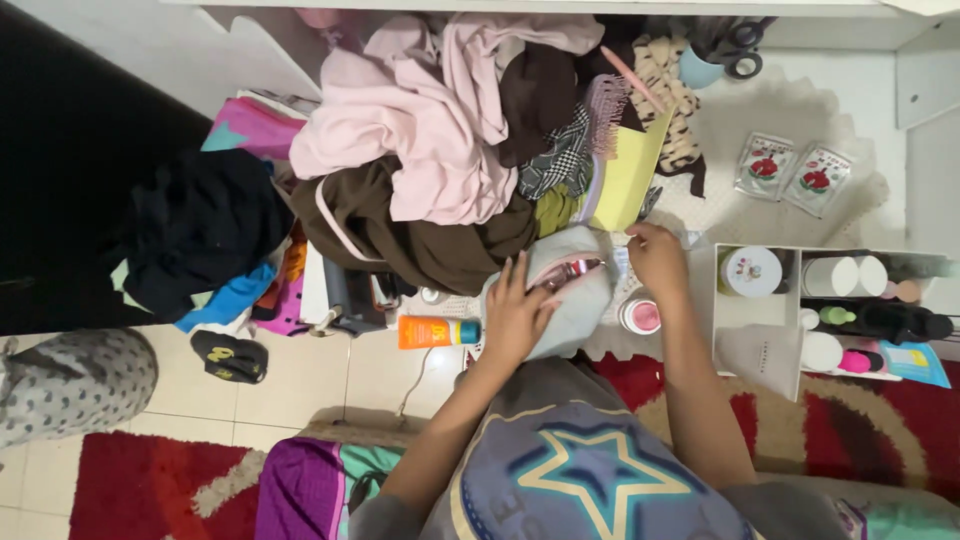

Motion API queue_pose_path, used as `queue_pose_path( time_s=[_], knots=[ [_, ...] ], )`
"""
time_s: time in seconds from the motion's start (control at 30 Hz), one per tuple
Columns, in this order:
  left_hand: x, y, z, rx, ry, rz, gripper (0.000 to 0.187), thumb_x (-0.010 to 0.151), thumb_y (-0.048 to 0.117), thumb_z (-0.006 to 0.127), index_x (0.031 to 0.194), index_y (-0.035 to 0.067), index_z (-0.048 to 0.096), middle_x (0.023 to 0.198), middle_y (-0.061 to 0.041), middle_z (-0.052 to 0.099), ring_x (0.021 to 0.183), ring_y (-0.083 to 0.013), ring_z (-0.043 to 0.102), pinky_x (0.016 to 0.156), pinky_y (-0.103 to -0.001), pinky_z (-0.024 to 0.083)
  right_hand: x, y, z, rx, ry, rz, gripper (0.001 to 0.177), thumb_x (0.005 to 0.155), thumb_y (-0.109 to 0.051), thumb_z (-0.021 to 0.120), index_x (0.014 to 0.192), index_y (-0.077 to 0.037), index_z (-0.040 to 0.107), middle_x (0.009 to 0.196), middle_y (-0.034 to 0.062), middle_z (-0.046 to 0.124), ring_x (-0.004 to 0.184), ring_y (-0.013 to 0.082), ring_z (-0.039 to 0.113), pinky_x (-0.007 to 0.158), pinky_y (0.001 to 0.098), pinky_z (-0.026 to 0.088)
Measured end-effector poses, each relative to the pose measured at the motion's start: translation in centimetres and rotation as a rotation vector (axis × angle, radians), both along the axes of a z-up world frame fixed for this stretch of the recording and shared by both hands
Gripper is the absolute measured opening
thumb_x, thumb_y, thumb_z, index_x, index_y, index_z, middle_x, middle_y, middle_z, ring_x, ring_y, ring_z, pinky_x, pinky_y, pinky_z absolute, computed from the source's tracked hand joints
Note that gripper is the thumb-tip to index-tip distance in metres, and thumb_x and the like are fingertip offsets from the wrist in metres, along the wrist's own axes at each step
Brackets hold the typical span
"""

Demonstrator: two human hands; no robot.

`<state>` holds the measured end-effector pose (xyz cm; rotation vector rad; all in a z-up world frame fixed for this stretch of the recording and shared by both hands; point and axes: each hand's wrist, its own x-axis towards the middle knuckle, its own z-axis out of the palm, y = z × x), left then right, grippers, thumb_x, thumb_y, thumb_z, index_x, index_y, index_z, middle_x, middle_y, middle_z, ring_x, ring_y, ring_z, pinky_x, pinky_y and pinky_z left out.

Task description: Organizing various cosmetics, stationary, and personal belongings on a shelf and desk area.

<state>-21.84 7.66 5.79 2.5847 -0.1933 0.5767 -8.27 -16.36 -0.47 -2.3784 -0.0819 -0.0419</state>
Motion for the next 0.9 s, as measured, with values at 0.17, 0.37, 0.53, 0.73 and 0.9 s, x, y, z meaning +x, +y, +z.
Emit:
queue_pose_path(
  time_s=[0.17, 0.37, 0.53, 0.73, 0.9],
  knots=[
    [0.4, 1.1, -2.7, -0.272, 0.224, -0.022, 0.021, 0.089, 0.032, 0.075, 0.096, 0.012, 0.074, 0.138, -0.012, 0.065, 0.121, -0.0317, 0.06, 0.094, -0.047, 0.042, 1.6, -0.3, -2.8, -0.126, 0.19, 0.105, 0.023, 0.092, -0.016, 0.062, 0.108, -0.01, 0.078, 0.106, 0.0197, 0.074, 0.098, 0.0392, 0.071, 0.088, 0.0457, 0.056],
    [-0.4, 1.5, -2.9, -0.483, 0.307, -0.013, 0.016, 0.089, 0.022, 0.076, 0.087, 0.007, 0.07, 0.091, -0.01, 0.071, 0.089, -0.0306, 0.063, 0.085, -0.044, 0.047, 2.0, 2.3, -3.0, -0.113, 0.272, 0.115, 0.024, 0.088, -0.019, 0.064, 0.107, -0.013, 0.078, 0.109, 0.0165, 0.074, 0.099, 0.0389, 0.07, 0.089, 0.046, 0.055],
    [-1.7, 2.0, -1.2, -0.602, 0.15, 0.0, 0.008, 0.087, 0.005, 0.072, 0.085, 0.002, 0.065, 0.091, -0.014, 0.069, 0.088, -0.0354, 0.064, 0.076, -0.042, 0.052, 2.7, 1.4, -5.0, -0.15, 0.224, 0.238, 0.023, 0.089, -0.018, 0.065, 0.108, -0.013, 0.078, 0.109, 0.0175, 0.074, 0.1, 0.0395, 0.07, 0.091, 0.0462, 0.055],
    [-5.4, 4.1, 5.9, -0.609, 0.121, -0.007, 0.01, 0.084, 0.0, 0.073, 0.083, 0.002, 0.063, 0.089, -0.013, 0.07, 0.092, -0.0336, 0.067, 0.08, -0.041, 0.053, 2.1, 0.2, -2.5, -0.158, 0.333, 0.182, 0.02, 0.087, -0.019, 0.067, 0.102, -0.015, 0.079, 0.104, 0.0151, 0.076, 0.096, 0.0361, 0.072, 0.086, 0.0458, 0.056],
    [-8.4, 6.3, 11.6, -0.435, 0.163, 0.023, 0.011, 0.08, 0.003, 0.076, 0.084, 0.002, 0.066, 0.098, -0.013, 0.074, 0.094, -0.0321, 0.069, 0.081, -0.038, 0.055, 2.1, 0.9, -3.8, -0.278, 0.433, 0.223, 0.024, 0.083, -0.03, 0.075, 0.102, -0.015, 0.08, 0.101, 0.0143, 0.076, 0.094, 0.0343, 0.073, 0.086, 0.0445, 0.057]
  ],
)
